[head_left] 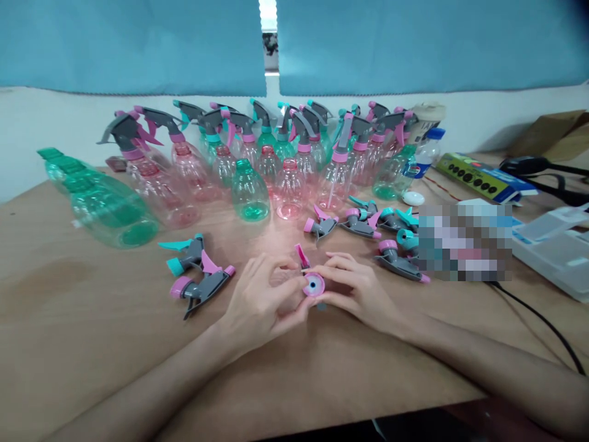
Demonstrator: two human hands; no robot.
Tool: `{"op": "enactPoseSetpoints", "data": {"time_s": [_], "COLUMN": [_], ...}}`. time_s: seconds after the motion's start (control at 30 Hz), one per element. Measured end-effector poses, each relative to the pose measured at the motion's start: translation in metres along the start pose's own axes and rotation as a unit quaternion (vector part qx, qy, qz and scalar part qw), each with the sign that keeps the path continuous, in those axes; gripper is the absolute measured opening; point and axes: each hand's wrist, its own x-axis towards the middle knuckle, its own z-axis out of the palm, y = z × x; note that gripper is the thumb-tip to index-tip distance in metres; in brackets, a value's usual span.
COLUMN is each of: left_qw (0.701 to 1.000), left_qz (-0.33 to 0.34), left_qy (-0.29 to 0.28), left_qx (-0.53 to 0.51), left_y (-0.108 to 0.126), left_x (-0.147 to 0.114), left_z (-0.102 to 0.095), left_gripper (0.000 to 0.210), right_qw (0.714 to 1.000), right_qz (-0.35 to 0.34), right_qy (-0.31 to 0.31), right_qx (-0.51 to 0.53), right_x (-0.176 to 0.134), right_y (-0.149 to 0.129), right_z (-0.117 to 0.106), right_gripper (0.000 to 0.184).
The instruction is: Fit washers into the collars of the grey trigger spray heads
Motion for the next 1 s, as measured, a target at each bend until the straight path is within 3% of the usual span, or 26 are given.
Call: {"op": "enactPoseSetpoints", "data": {"time_s": [0.2,0.47,0.63,0.77,0.83,0.9,1.0], "left_qw": [0.999,0.986,0.984,0.973,0.946,0.894,0.831], "left_qz": [-0.026,-0.050,-0.040,-0.113,-0.197,-0.288,-0.350], "left_qy": [-0.021,-0.084,-0.067,-0.049,-0.051,-0.064,-0.091], "left_qx": [-0.024,-0.133,-0.163,-0.193,-0.252,-0.339,-0.421], "left_y": [0.005,0.009,0.003,0.006,0.009,0.012,0.012], "left_x": [0.004,0.002,-0.001,-0.001,-0.001,-0.001,-0.001], "left_z": [0.000,0.001,0.001,0.003,0.006,0.010,0.015], "left_gripper": [0.016,0.013,0.015,0.010,0.009,0.018,0.026], "right_qw": [1.000,0.999,1.000,1.000,1.000,0.999,0.997], "right_qz": [-0.006,-0.031,-0.009,-0.002,-0.012,-0.030,-0.051], "right_qy": [0.000,0.004,0.004,0.013,0.016,0.022,0.034], "right_qx": [0.007,0.007,0.010,0.013,0.005,-0.016,-0.057], "right_x": [-0.002,-0.001,0.000,0.000,0.000,-0.001,-0.003], "right_y": [0.003,0.002,0.001,0.000,-0.001,-0.001,-0.002], "right_z": [0.001,0.002,0.000,0.000,0.001,0.003,0.005], "right_gripper": [0.029,0.026,0.028,0.028,0.028,0.029,0.028]}}
